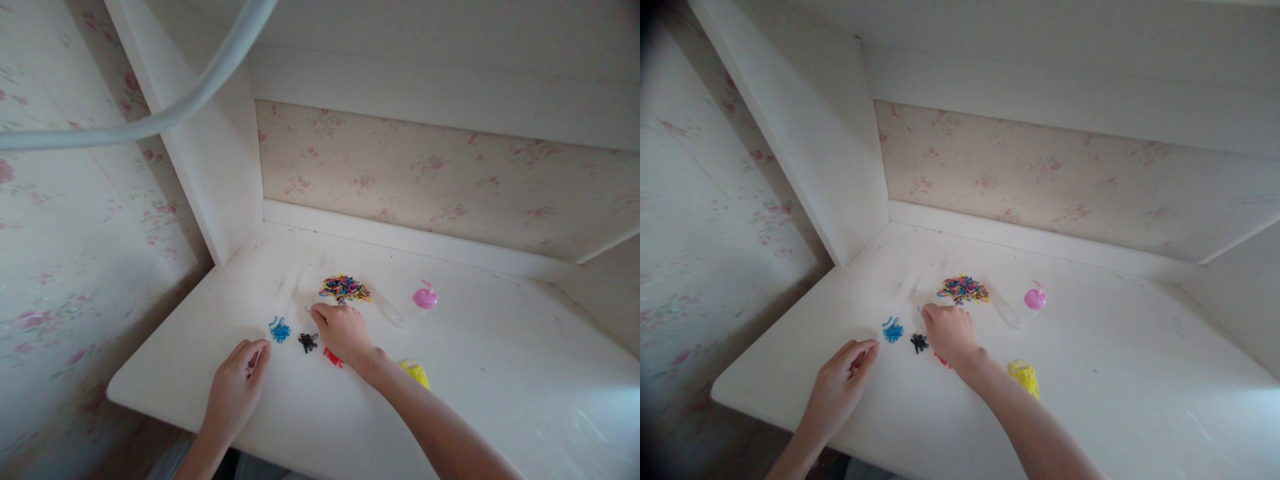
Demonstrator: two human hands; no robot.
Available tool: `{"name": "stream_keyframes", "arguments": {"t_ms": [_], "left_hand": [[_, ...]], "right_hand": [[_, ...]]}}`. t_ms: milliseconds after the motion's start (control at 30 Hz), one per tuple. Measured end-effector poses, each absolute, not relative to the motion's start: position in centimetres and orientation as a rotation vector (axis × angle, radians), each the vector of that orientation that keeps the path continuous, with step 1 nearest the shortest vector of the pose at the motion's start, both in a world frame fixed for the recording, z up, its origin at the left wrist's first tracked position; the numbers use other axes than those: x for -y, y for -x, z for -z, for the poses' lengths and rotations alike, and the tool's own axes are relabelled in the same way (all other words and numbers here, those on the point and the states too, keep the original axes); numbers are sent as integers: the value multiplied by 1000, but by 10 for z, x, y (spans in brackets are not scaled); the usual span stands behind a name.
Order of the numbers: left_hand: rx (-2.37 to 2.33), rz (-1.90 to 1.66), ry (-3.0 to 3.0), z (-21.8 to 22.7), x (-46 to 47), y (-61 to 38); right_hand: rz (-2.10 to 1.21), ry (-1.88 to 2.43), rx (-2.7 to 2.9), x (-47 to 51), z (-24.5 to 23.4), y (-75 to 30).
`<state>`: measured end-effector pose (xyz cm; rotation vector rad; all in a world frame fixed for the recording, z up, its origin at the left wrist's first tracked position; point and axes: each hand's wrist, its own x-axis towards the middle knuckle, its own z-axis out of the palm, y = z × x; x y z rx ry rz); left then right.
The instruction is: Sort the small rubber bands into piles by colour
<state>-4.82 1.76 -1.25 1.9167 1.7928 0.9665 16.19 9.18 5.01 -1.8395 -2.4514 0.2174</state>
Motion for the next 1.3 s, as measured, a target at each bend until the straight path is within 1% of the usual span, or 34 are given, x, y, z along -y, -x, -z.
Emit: {"name": "stream_keyframes", "arguments": {"t_ms": [133, 300, 500, 600, 667, 733, 867, 1033, 1133, 1300], "left_hand": [[-1791, -985, -1923, 15, -18, 49], [-1796, -1003, -1899, 15, -18, 49], [-1811, -957, -1900, 11, -20, 50], [-1814, -914, -1919, 11, -21, 48], [-1799, -879, -1946, 9, -24, 44], [-1783, -838, -1988, 3, -30, 38], [-1754, -724, -2126, -18, -54, 15], [-1755, -428, -2329, -32, -95, -19], [-1798, -357, -2347, -27, -119, -35], [-1868, -299, -2346, -18, -146, -52]], "right_hand": [[-285, 1674, 2565, -85, -51, -130], [-312, 1611, 2601, -88, -51, -114], [-303, 1616, 2444, -68, -67, -150], [-522, 1571, 2196, -42, -71, -180], [-663, 1566, 2013, -21, -64, -201], [-711, 1609, 1879, -1, -51, -222], [-669, 1745, 1504, 32, -15, -265], [-615, 1919, 1110, 55, 15, -304], [-611, 1951, 1022, 61, 22, -312], [-672, 1855, 1042, 59, 22, -309]]}}
